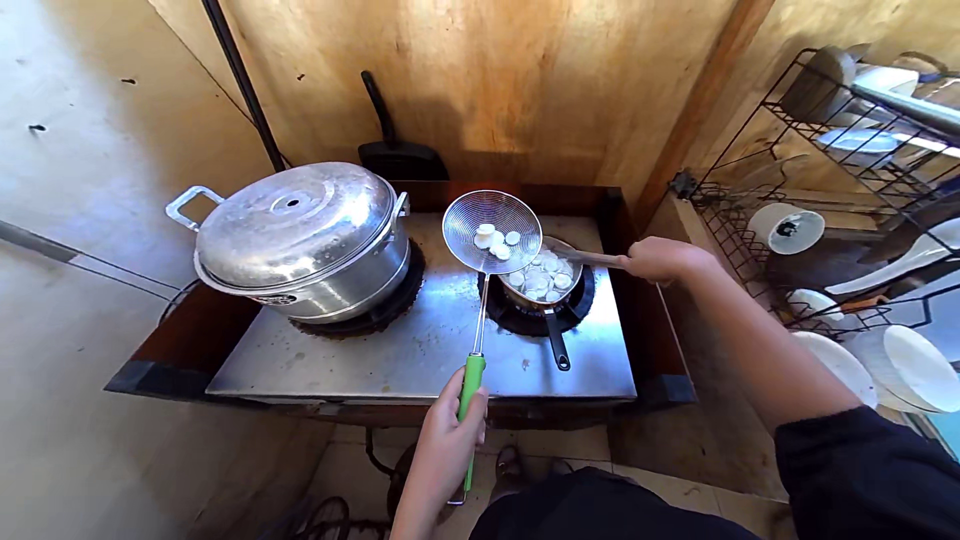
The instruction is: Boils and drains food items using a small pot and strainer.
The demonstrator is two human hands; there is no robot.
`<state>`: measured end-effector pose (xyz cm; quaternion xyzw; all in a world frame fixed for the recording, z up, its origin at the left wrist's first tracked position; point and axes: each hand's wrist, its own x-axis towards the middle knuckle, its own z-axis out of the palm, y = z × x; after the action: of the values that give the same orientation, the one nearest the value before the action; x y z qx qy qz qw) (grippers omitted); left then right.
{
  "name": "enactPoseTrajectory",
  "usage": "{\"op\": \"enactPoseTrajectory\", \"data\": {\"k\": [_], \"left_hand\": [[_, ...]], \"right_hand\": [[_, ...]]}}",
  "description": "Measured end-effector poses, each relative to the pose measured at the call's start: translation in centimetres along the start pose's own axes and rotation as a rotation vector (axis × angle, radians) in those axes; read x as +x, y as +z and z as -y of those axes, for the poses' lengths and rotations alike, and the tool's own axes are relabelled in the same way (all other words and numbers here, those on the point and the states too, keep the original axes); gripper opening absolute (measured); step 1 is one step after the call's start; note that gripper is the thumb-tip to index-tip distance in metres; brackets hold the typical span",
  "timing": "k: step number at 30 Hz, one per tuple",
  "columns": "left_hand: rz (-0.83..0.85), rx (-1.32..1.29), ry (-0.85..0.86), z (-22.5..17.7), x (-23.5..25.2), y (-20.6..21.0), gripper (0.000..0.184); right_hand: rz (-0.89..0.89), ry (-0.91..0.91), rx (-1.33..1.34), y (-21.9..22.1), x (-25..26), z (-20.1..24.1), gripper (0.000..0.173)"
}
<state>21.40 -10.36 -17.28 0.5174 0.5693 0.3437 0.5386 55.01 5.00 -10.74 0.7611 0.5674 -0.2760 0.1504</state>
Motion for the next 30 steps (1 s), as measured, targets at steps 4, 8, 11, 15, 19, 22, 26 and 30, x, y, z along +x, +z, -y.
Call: {"op": "enactPoseTrajectory", "data": {"k": [4,8,11,15,19,22,26,30], "left_hand": [[-0.01,-0.013,-0.009,-0.1,0.0,-0.4,0.038],[-0.019,-0.029,-0.005,0.1,-0.3,-0.7,0.038],[-0.021,-0.031,-0.011,0.2,-0.7,-0.9,0.038],[-0.022,-0.031,-0.022,0.3,-0.9,-1.0,0.039],[-0.025,-0.04,-0.035,0.5,-0.9,-1.0,0.038],[-0.029,-0.036,-0.032,0.5,-0.8,-1.1,0.039],[-0.03,-0.026,-0.027,0.7,-0.6,-1.0,0.038],[-0.043,0.007,-0.008,0.8,-0.2,-0.9,0.036]], "right_hand": [[0.085,-0.027,0.132,1.2,4.8,0.3,0.059],[0.126,-0.132,0.074,2.0,4.9,2.6,0.059],[0.1,-0.226,-0.031,2.5,3.3,4.2,0.06],[0.078,-0.323,-0.219,3.1,2.3,5.3,0.056],[0.062,-0.401,-0.296,3.5,2.6,4.8,0.05],[0.026,-0.455,-0.306,3.4,2.8,3.8,0.043],[-0.007,-0.49,-0.281,2.5,2.3,2.0,0.04],[-0.082,-0.511,-0.227,1.2,1.5,-0.2,0.038]]}}
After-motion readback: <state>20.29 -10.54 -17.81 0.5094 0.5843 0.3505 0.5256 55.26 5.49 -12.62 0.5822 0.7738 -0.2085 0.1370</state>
